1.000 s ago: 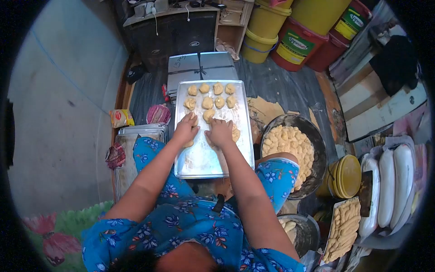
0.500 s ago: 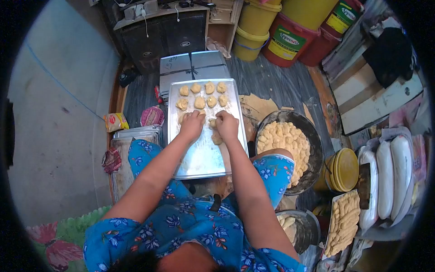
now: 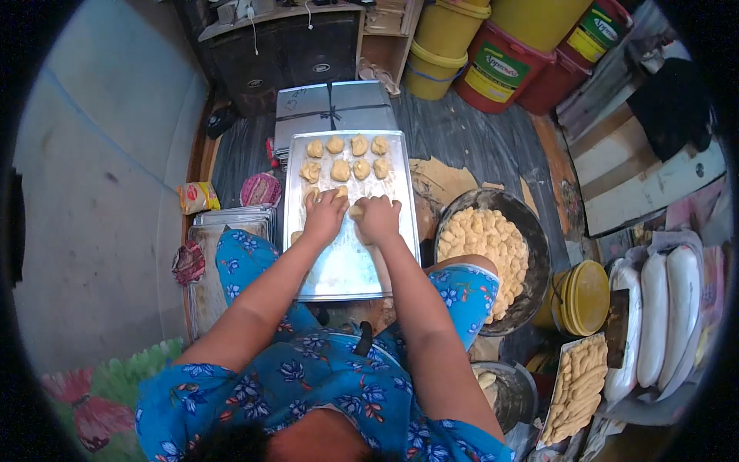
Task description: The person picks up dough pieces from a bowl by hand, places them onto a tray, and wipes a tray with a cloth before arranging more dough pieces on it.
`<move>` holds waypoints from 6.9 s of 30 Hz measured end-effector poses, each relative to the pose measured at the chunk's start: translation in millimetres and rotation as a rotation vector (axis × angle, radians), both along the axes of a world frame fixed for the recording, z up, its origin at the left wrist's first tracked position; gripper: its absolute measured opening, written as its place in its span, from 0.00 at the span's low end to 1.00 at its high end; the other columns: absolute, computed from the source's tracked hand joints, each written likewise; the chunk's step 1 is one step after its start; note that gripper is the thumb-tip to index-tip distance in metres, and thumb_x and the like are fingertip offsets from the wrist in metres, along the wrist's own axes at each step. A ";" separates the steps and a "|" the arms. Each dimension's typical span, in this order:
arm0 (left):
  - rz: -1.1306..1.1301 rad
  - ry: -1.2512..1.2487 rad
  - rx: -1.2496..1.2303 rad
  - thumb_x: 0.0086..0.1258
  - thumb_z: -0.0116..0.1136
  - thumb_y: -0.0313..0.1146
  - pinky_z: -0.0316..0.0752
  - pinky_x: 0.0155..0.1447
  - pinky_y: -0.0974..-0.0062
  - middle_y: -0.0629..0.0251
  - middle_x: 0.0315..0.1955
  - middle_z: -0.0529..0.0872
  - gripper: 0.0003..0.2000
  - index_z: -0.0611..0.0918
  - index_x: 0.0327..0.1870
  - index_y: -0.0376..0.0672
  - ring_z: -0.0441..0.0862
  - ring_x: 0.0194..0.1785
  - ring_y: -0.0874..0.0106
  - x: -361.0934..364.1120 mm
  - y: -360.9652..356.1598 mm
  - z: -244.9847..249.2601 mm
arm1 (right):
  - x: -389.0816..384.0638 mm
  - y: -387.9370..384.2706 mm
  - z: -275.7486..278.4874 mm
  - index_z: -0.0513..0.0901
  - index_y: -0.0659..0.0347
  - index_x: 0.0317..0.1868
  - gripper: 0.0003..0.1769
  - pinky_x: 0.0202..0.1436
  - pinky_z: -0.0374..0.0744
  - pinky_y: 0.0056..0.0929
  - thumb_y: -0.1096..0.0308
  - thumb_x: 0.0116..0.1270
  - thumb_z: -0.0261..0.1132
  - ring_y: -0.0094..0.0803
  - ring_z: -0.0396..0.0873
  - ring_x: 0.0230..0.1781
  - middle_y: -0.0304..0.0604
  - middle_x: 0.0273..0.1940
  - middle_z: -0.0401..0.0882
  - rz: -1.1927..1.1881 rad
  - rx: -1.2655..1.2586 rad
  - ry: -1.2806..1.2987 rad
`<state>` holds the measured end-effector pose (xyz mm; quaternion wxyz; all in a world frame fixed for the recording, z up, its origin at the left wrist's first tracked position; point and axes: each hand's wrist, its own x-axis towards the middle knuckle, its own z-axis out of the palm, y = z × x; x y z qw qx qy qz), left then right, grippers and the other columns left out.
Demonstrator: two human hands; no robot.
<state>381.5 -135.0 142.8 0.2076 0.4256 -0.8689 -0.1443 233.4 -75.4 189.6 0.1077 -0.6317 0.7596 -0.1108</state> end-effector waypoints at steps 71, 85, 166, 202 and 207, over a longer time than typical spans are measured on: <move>-0.015 -0.266 -0.088 0.66 0.54 0.31 0.55 0.67 0.51 0.55 0.59 0.75 0.25 0.72 0.67 0.43 0.69 0.64 0.58 29.5 77.4 7.3 | 31.1 72.9 -31.8 0.82 0.45 0.56 0.22 0.44 0.71 0.39 0.50 0.63 0.64 0.37 0.79 0.41 0.41 0.39 0.80 -0.200 -0.226 -0.004; -0.334 -0.046 -0.186 0.68 0.54 0.33 0.50 0.70 0.42 0.48 0.68 0.66 0.23 0.75 0.65 0.45 0.59 0.72 0.48 -99.1 91.6 147.7 | -68.2 127.6 120.6 0.62 0.53 0.73 0.44 0.63 0.68 0.47 0.56 0.56 0.70 0.46 0.71 0.62 0.52 0.62 0.71 -0.376 -0.685 -0.140; -0.239 0.005 -0.075 0.63 0.63 0.50 0.55 0.66 0.48 0.58 0.49 0.83 0.19 0.86 0.41 0.41 0.74 0.61 0.58 -133.5 102.5 121.4 | -187.3 141.4 108.2 0.81 0.61 0.54 0.20 0.50 0.79 0.29 0.67 0.60 0.70 0.31 0.81 0.46 0.47 0.48 0.82 -0.356 -0.861 -0.881; -0.706 -0.053 0.079 0.64 0.57 0.46 0.62 0.53 0.56 0.58 0.33 0.85 0.15 0.86 0.33 0.42 0.82 0.43 0.60 -327.1 201.1 93.3 | -233.4 303.4 -218.3 0.72 0.47 0.60 0.28 0.57 0.75 0.56 0.62 0.58 0.67 0.49 0.70 0.61 0.42 0.63 0.66 -1.000 0.154 -0.375; -0.705 -0.098 0.070 0.65 0.56 0.46 0.62 0.54 0.57 0.58 0.33 0.85 0.16 0.86 0.35 0.42 0.82 0.43 0.60 -326.4 204.5 94.1 | -211.7 296.3 -229.7 0.72 0.49 0.57 0.25 0.50 0.80 0.49 0.59 0.59 0.68 0.52 0.74 0.55 0.41 0.59 0.69 -0.925 0.181 -0.231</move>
